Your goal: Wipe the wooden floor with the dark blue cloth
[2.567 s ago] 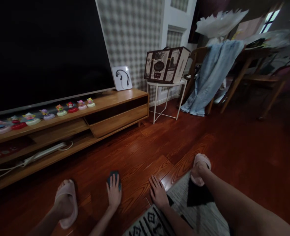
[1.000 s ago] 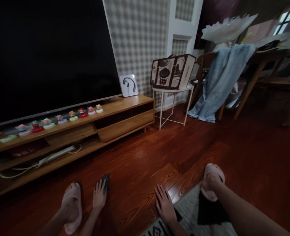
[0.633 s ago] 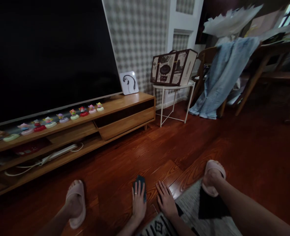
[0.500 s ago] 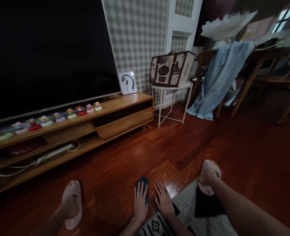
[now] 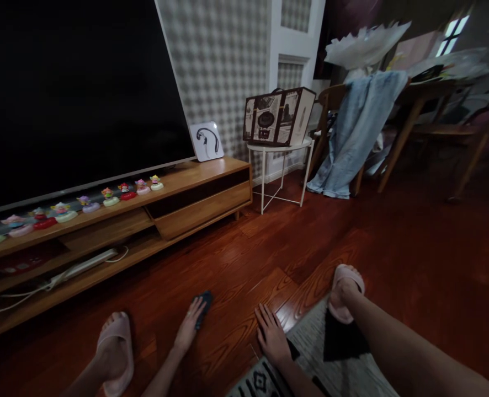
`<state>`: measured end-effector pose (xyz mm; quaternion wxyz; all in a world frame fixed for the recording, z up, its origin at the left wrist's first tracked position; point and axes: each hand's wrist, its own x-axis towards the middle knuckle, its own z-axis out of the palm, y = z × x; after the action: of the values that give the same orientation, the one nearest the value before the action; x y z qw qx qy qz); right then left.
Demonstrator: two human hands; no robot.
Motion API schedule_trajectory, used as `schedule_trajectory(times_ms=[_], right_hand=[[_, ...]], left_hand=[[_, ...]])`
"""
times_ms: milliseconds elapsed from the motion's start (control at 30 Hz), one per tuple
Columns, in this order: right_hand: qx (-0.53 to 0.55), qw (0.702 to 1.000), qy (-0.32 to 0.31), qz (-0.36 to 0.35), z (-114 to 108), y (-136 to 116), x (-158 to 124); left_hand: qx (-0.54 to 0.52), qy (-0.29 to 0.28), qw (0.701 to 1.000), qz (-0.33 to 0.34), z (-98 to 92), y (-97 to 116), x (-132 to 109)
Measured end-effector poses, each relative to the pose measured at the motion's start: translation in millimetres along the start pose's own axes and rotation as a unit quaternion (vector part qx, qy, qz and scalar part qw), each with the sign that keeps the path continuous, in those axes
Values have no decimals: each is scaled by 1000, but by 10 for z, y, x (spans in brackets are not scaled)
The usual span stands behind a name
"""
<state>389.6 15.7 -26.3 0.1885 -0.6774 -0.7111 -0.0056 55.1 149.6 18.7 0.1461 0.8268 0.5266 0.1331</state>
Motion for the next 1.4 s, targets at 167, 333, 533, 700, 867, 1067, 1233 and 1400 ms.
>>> schedule_trajectory(times_ms=[167, 333, 533, 700, 867, 1067, 1233, 1400], right_hand=[[2, 1000, 6, -10, 13, 12, -6], [13, 1000, 15, -12, 28, 15, -5], [11, 1000, 7, -12, -37, -14, 0], [3, 1000, 5, -11, -40, -20, -5], [7, 1000, 2, -1, 6, -29, 1], [24, 999, -21, 13, -96, -61, 29], [48, 997, -44, 51, -146, -274, 199], [132, 983, -92, -85, -14, -865, 432]], left_hand=[[44, 144, 975, -162, -153, -577, -159], [66, 170, 960, -212, 257, -1, -131], [-10, 96, 992, -82, 886, 1269, -132], [-67, 22, 997, -35, 893, 1586, -179], [-53, 97, 992, -65, 680, 1176, -216], [65, 169, 968, -173, 500, 615, -557], [125, 156, 960, -196, 464, 585, -720], [185, 166, 950, -189, 576, 540, -686]])
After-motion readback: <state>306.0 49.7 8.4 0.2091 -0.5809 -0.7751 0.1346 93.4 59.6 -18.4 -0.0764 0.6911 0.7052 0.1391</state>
